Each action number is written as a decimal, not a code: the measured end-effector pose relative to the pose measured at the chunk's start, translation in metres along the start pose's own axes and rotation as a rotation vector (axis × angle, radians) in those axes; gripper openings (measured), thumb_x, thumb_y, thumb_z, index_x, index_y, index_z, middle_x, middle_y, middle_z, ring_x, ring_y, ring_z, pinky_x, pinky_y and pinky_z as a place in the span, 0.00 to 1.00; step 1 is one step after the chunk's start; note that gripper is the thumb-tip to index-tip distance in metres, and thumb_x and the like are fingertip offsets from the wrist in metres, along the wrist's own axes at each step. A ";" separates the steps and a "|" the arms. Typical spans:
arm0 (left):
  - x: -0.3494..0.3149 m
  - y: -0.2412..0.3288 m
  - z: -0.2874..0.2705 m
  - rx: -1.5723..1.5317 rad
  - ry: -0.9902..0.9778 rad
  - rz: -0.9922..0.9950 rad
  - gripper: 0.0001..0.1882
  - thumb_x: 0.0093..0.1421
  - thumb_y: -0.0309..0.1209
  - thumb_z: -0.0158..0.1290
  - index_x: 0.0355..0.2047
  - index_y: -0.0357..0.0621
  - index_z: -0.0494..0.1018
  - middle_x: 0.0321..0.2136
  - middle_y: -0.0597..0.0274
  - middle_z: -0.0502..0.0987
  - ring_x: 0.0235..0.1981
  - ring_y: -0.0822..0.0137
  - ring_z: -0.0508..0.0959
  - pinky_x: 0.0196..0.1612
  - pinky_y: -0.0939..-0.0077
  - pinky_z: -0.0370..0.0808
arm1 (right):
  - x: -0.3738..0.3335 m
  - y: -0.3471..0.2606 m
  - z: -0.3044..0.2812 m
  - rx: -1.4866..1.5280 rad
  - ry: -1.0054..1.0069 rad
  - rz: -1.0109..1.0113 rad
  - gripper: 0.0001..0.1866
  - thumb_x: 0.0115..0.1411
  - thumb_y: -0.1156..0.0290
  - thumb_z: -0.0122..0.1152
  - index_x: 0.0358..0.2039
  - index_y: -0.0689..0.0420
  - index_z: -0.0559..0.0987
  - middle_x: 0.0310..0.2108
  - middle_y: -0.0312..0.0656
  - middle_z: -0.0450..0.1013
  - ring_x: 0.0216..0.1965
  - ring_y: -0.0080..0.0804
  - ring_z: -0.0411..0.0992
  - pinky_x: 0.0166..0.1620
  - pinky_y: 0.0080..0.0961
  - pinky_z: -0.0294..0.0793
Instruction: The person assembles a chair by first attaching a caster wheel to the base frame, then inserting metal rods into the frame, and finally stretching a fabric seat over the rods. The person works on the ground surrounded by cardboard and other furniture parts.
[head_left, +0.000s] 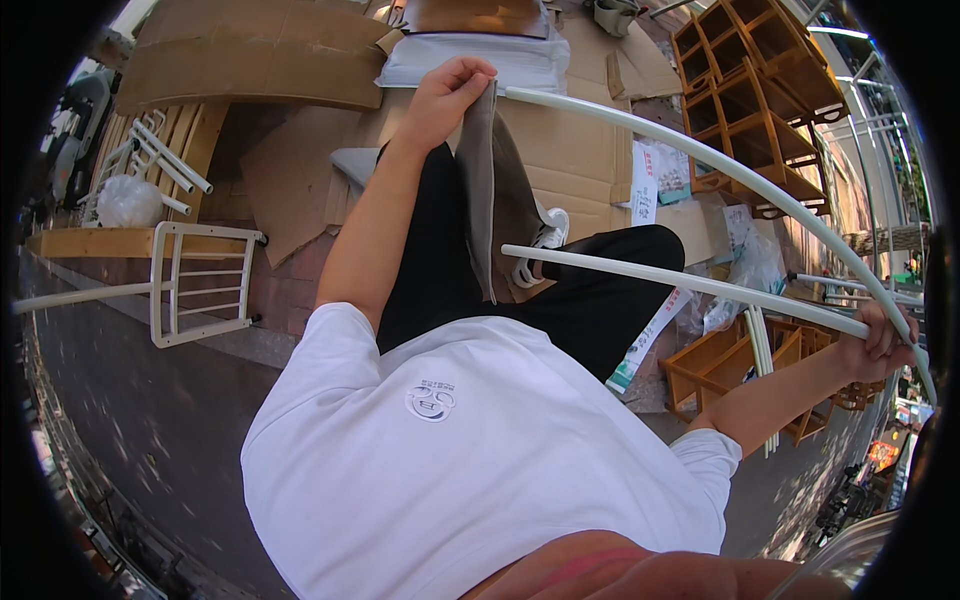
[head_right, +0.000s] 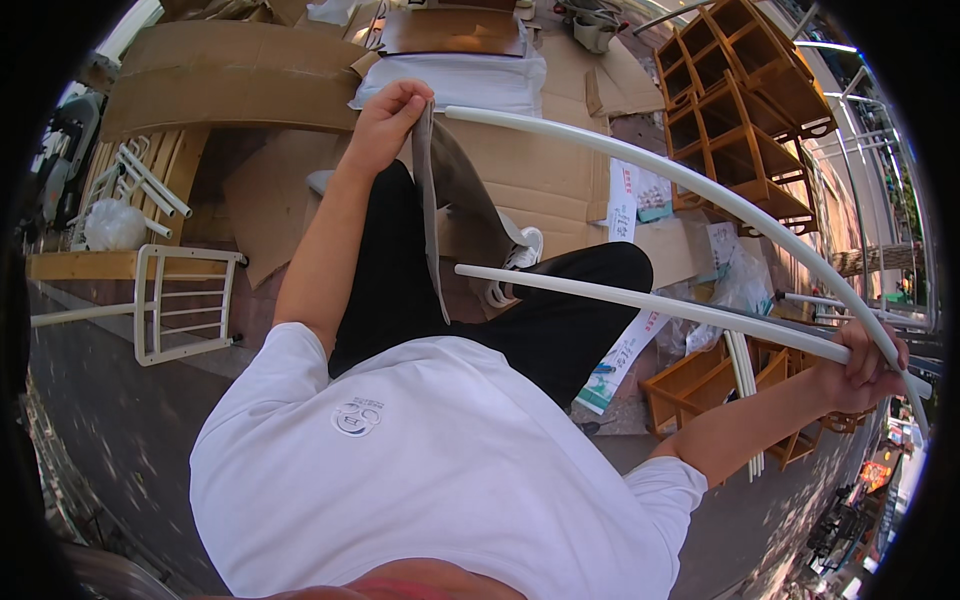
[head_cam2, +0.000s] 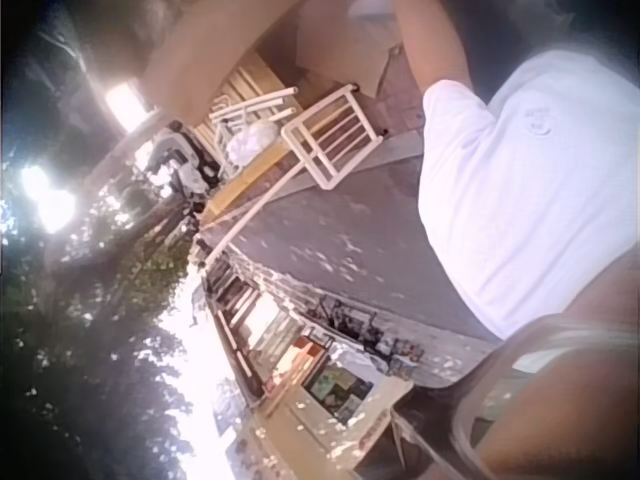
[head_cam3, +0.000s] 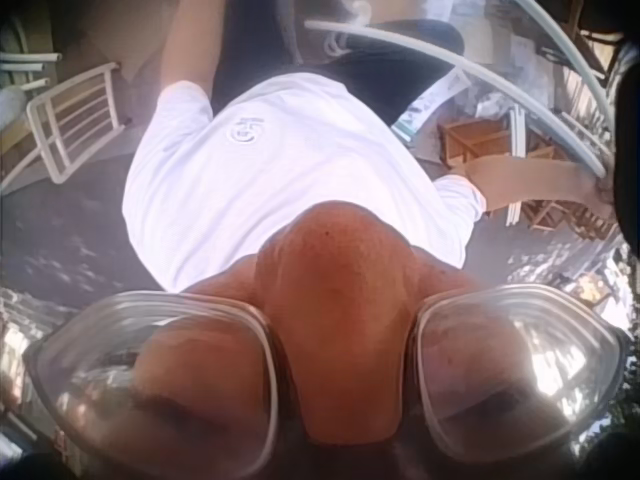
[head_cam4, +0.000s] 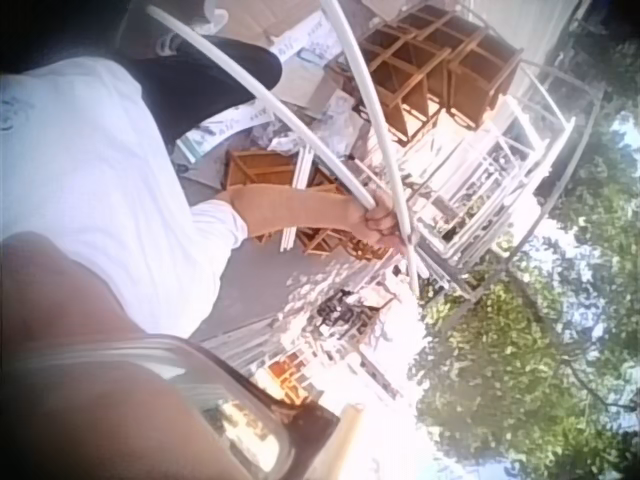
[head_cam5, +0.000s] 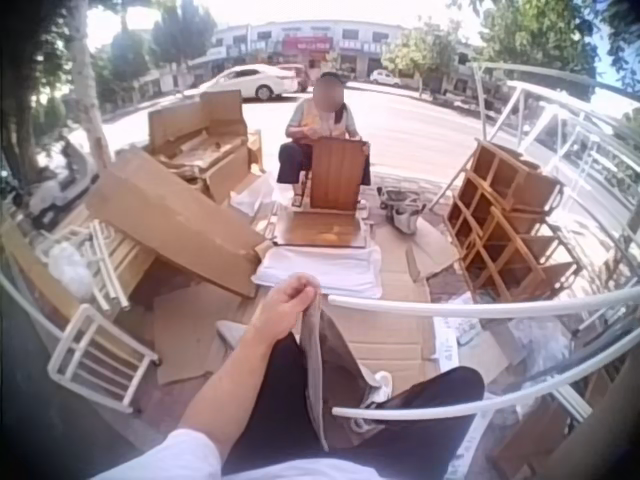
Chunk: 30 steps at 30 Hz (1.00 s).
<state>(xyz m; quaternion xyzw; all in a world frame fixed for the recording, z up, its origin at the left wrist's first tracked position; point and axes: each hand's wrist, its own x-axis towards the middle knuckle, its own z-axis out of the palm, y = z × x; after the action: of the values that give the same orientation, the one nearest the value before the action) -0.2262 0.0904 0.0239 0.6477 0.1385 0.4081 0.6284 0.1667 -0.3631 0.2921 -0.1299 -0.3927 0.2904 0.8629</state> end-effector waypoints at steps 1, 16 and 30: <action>0.000 0.002 0.004 0.094 0.035 0.034 0.06 0.71 0.27 0.47 0.39 0.41 0.74 0.32 0.66 0.73 0.34 0.68 0.73 0.40 0.79 0.69 | -0.001 -0.001 0.002 -0.012 0.008 0.003 0.14 0.48 0.72 0.79 0.31 0.60 0.79 0.18 0.32 0.65 0.09 0.11 0.58 0.14 0.10 0.52; -0.056 0.054 -0.015 0.302 -0.112 -0.091 0.12 0.61 0.17 0.56 0.45 0.37 0.74 0.33 0.66 0.76 0.36 0.74 0.77 0.40 0.80 0.76 | -0.034 0.139 0.033 -0.148 -0.077 0.092 0.21 0.55 0.55 0.72 0.42 0.57 0.80 0.17 0.26 0.59 0.11 0.14 0.51 0.16 0.16 0.46; -0.011 0.121 0.065 0.213 -0.209 0.097 0.14 0.57 0.16 0.61 0.42 0.38 0.73 0.33 0.66 0.79 0.35 0.77 0.78 0.40 0.83 0.76 | -0.054 0.321 0.087 -0.947 -0.020 0.412 0.13 0.58 0.63 0.72 0.35 0.60 0.82 0.21 0.27 0.71 0.22 0.13 0.64 0.25 0.14 0.60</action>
<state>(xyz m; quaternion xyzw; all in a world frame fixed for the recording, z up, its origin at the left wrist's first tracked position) -0.2281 0.0161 0.1404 0.7556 0.0834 0.3513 0.5465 -0.0554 -0.1396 0.1716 -0.5781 -0.4558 0.2459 0.6305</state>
